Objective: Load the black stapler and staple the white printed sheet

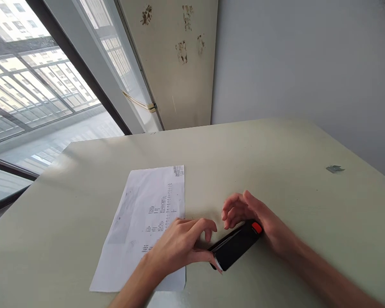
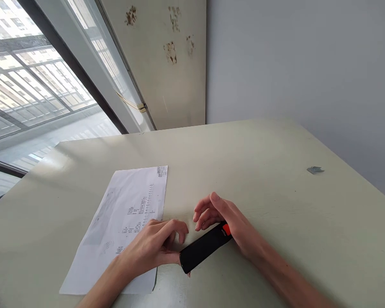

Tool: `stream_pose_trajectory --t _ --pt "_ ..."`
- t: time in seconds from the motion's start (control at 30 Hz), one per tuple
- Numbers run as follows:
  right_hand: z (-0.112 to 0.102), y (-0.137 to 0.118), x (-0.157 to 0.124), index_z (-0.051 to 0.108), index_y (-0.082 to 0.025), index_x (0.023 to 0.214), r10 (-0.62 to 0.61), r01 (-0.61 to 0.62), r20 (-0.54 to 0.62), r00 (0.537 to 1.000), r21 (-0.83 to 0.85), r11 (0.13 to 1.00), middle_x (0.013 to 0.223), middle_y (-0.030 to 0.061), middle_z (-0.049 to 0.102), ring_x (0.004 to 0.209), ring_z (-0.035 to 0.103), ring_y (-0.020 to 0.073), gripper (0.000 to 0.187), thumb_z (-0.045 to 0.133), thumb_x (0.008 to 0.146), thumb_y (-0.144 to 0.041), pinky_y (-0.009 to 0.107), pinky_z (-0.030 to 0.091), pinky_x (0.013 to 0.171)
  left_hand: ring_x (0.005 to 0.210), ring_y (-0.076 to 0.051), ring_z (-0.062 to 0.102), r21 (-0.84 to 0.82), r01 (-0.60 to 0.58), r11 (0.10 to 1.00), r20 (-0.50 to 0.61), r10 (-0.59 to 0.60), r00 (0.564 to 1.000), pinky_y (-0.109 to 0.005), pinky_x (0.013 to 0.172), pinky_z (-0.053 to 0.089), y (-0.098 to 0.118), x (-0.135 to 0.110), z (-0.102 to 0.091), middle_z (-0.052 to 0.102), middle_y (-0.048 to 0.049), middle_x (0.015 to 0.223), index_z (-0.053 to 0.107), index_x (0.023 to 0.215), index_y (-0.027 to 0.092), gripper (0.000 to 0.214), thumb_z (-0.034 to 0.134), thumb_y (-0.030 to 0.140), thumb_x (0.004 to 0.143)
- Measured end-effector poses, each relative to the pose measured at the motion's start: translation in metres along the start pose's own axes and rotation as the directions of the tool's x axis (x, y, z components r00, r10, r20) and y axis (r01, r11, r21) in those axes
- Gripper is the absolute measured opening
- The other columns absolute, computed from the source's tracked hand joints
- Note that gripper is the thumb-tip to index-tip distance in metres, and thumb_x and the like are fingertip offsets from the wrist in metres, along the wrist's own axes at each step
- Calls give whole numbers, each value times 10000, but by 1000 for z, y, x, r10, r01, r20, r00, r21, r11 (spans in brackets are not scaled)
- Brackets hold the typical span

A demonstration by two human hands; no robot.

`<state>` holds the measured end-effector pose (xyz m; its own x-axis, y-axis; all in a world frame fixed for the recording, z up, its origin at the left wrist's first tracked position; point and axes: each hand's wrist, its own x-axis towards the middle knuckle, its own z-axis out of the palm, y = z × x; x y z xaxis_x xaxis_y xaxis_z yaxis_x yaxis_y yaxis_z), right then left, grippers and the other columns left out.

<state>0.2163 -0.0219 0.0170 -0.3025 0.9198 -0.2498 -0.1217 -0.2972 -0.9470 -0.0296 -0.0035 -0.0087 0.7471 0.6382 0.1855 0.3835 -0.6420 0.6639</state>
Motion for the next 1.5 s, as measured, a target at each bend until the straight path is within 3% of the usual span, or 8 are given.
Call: stream_pose_trajectory --t 0.3,0.43,0.5,0.63,0.77,0.97,1.2,1.5 --pt "0 5 1 709 -254 956 -110 132 79 991 -364 922 870 44 732 801 668 220 411 560 995 -634 348 528 770 484 -60 464 19 -30 999 -32 30 999 -220 534 393 4 -2 -5 573 98 665 589 967 229 423 715 626 893" --pt "-9 4 -2 729 -280 1033 -149 260 252 956 -500 826 963 29 745 856 683 223 276 766 894 -515 328 519 776 544 -89 535 -38 2 999 -56 -5 998 -235 538 421 3 -4 -25 609 63 678 643 940 222 563 817 713 727" --pt "-13 2 -3 740 -291 1047 -142 285 295 945 -528 800 978 23 747 878 686 231 348 861 804 -508 322 517 771 611 -110 587 -52 51 997 -106 -56 993 -243 578 476 -2 -7 -42 673 16 763 663 926 213 514 802 684 775" --pt "-14 -1 -3 767 -288 1016 -167 345 348 922 -547 762 999 34 754 905 687 246 394 909 741 -532 342 515 782 1008 -221 692 182 313 932 -308 -248 918 -327 781 581 -28 -20 -80 752 -69 1086 695 1057 228 299 585 503 1023" --pt "-13 2 1 780 -277 973 -213 400 377 901 -537 743 993 37 767 887 695 233 292 846 829 -523 342 513 770 1488 -367 420 395 461 795 -372 -320 871 -614 1151 426 -61 -43 -99 592 -119 1513 605 1336 230 486 533 591 1018" --pt "-16 9 4 758 -261 1023 -314 406 258 914 -608 683 963 21 765 829 688 197 230 811 888 -439 309 509 720 1614 -333 189 434 506 746 -272 -427 862 -626 1262 293 -60 -78 -73 316 -33 1722 375 1579 306 585 444 569 1061" --pt "-19 13 9 734 -278 1055 -439 354 68 896 -707 613 992 12 779 874 718 219 162 753 938 -389 334 553 754 1597 -320 258 438 421 794 -223 -358 907 -613 1214 415 -20 -93 -47 368 29 1694 324 1604 416 599 528 502 1047" --pt "-27 22 13 685 -284 1137 -605 332 17 796 -849 412 1022 17 784 910 729 238 215 675 995 -446 384 590 812 1321 -303 563 440 361 822 -327 -228 917 -533 1110 483 -44 -28 -66 653 -64 1387 579 1334 286 364 509 505 1052"
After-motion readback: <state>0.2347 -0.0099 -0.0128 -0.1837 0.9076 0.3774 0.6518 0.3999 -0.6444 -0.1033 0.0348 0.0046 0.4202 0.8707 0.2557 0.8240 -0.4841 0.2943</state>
